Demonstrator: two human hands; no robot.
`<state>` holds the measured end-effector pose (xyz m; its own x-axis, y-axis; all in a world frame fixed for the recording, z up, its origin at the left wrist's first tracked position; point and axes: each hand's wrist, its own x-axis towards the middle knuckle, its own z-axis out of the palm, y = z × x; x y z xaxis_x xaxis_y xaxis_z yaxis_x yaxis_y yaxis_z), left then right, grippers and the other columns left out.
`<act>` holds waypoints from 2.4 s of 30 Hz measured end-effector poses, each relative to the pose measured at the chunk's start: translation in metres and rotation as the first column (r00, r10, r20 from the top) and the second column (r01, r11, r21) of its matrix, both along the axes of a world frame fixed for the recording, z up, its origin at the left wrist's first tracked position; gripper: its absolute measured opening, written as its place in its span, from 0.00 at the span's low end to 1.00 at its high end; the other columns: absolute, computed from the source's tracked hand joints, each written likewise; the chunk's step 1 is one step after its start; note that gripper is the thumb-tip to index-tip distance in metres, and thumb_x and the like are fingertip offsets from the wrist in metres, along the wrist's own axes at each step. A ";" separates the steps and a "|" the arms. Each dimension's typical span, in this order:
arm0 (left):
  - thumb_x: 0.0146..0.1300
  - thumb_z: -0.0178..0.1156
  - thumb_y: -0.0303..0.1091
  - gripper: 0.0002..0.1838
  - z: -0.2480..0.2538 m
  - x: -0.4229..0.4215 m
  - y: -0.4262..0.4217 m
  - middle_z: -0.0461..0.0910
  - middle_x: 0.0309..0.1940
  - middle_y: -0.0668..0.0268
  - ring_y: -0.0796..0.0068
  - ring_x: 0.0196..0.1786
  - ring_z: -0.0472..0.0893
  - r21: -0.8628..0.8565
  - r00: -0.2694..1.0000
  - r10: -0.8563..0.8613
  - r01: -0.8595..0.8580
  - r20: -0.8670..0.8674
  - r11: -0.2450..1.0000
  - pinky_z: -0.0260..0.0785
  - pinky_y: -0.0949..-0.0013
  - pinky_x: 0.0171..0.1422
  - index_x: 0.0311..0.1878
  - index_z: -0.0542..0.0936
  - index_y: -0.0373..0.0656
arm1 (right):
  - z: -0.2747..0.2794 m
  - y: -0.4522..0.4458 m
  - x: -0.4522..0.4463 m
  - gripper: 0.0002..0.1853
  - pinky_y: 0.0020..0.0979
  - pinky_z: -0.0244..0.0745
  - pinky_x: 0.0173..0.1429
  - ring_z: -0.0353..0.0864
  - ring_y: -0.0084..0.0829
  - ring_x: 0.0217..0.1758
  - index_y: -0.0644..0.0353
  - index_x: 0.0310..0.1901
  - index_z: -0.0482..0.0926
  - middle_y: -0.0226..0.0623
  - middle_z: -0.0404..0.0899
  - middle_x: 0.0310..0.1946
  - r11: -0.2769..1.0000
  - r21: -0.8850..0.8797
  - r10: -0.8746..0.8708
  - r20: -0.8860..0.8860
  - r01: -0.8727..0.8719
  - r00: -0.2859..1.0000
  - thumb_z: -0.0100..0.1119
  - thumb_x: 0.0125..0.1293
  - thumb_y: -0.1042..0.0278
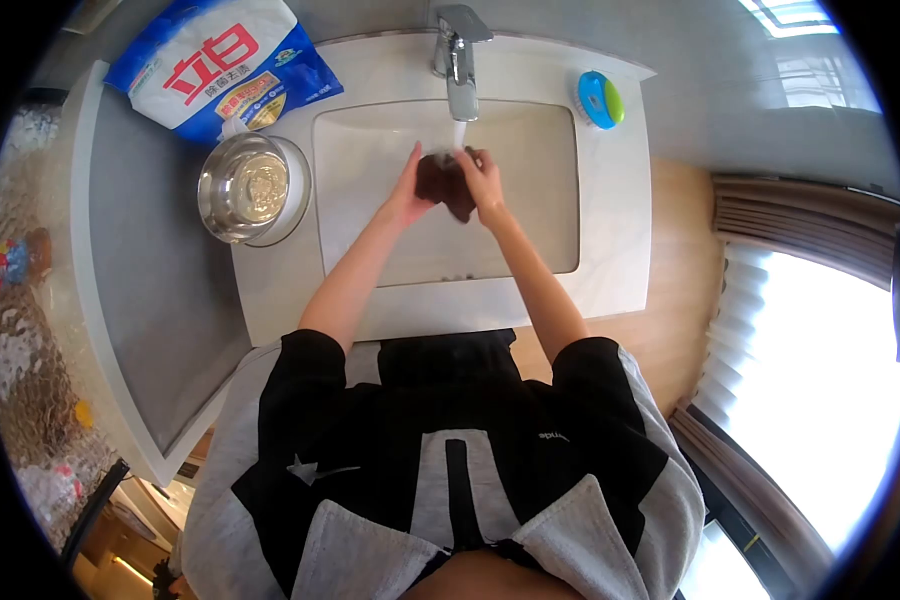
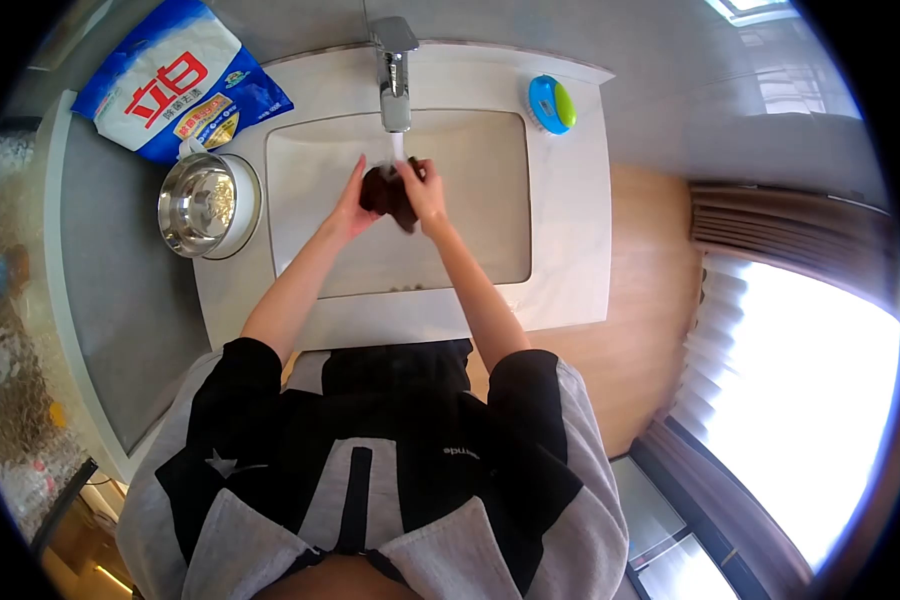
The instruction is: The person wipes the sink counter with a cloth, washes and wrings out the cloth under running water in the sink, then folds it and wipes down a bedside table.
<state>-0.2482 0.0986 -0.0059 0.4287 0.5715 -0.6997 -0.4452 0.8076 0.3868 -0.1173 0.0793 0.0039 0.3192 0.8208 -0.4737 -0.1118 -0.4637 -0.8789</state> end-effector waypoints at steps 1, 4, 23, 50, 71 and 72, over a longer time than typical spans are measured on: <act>0.62 0.43 0.67 0.34 -0.007 0.003 0.001 0.77 0.46 0.65 0.67 0.49 0.75 0.091 0.998 -0.058 0.055 0.030 0.994 0.68 0.60 0.53 0.52 0.74 0.45 | 0.000 -0.004 -0.006 0.21 0.30 0.70 0.38 0.73 0.25 0.31 0.65 0.35 0.75 0.36 0.77 0.27 0.997 0.008 0.080 0.031 -0.080 0.996 0.61 0.59 0.50; 0.66 0.44 0.61 0.26 -0.038 0.017 0.013 0.77 0.34 0.65 0.66 0.38 0.78 -0.063 0.992 0.064 -0.057 0.111 0.996 0.71 0.64 0.43 0.39 0.74 0.45 | 0.011 -0.011 -0.034 0.21 0.35 0.71 0.33 0.74 0.32 0.24 0.63 0.28 0.73 0.41 0.75 0.20 0.986 0.114 0.064 0.407 -0.120 0.911 0.61 0.58 0.50; 0.62 0.50 0.50 0.15 -0.045 0.023 0.011 0.74 0.27 0.71 0.74 0.33 0.76 0.051 0.971 0.200 -0.208 0.129 0.977 0.69 0.68 0.37 0.32 0.73 0.49 | 0.021 -0.006 -0.041 0.17 0.35 0.72 0.32 0.78 0.39 0.22 0.68 0.26 0.79 0.47 0.78 0.19 0.968 0.225 -0.043 0.577 -0.108 0.816 0.59 0.54 0.58; 0.62 0.49 0.52 0.26 -0.028 0.032 -0.007 0.71 0.49 0.61 0.62 0.54 0.72 -0.146 0.954 0.287 -0.273 0.088 0.951 0.64 0.56 0.61 0.57 0.68 0.45 | 0.015 -0.020 0.026 0.21 0.35 0.68 0.55 0.74 0.33 0.50 0.60 0.48 0.74 0.35 0.77 0.44 0.981 -0.110 -0.192 -0.399 0.161 0.897 0.51 0.64 0.51; 0.56 0.56 0.36 0.15 -0.012 0.041 0.029 0.81 0.29 0.57 0.67 0.31 0.79 0.518 0.761 0.357 -0.033 -0.541 0.854 0.71 0.65 0.39 0.36 0.81 0.32 | 0.003 0.023 -0.037 0.16 0.37 0.71 0.37 0.77 0.32 0.29 0.68 0.35 0.79 0.49 0.78 0.24 0.963 0.237 -0.201 0.326 0.126 0.924 0.52 0.61 0.61; 0.56 0.56 0.36 0.14 -0.013 0.041 0.029 0.81 0.28 0.58 0.67 0.31 0.79 0.552 0.775 0.363 -0.023 -0.516 0.834 0.71 0.65 0.39 0.37 0.81 0.32 | 0.002 0.022 -0.035 0.16 0.37 0.72 0.37 0.77 0.32 0.29 0.68 0.34 0.79 0.50 0.78 0.24 0.954 0.279 -0.205 0.327 0.113 0.922 0.51 0.61 0.61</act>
<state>-0.2072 0.1273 -0.0186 -0.1225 0.9231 -0.3645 -0.1201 0.3508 0.9287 -0.1527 0.1016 0.0056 0.5623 0.8215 -0.0945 0.1688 -0.2259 -0.9594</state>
